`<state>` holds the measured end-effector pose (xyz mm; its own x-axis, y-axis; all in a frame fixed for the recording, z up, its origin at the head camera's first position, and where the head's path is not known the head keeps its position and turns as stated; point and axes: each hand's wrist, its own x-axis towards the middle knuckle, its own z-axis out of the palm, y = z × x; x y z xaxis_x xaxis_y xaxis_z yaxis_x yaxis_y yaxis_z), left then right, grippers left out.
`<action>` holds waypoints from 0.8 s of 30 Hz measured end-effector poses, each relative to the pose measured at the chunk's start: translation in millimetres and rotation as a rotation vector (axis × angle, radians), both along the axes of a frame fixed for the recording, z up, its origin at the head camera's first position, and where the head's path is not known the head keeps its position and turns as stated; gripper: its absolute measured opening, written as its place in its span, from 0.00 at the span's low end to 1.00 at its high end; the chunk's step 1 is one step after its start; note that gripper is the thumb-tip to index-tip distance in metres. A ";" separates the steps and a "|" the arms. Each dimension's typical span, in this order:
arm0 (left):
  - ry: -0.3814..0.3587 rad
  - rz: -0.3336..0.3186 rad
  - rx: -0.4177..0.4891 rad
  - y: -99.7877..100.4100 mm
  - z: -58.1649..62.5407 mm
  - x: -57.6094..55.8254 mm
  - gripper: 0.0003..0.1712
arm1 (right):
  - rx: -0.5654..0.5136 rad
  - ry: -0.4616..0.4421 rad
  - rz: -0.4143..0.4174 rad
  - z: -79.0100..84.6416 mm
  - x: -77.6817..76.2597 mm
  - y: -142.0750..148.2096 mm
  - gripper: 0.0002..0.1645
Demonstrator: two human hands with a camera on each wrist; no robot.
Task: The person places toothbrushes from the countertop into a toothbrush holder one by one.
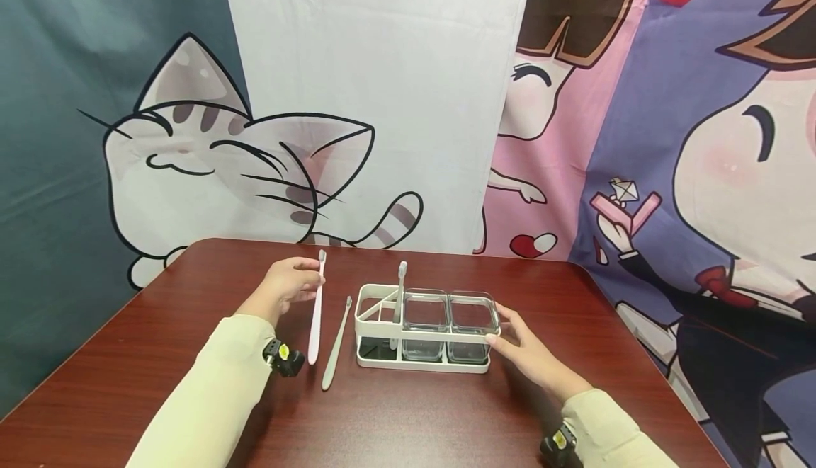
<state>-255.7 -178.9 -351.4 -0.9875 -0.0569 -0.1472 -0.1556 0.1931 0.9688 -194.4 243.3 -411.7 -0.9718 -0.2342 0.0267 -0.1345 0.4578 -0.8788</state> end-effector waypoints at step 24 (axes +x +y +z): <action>0.191 0.026 0.340 36.7 60.4 34.4 0.28 | 0.008 -0.016 -0.012 0.6 1.5 0.1 0.41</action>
<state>-221.3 -142.2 -291.0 -0.9978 -0.0616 0.0240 0.0328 -0.1459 0.9887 -192.9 243.4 -411.0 -0.9748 -0.2227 0.0094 -0.1149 0.4659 -0.8773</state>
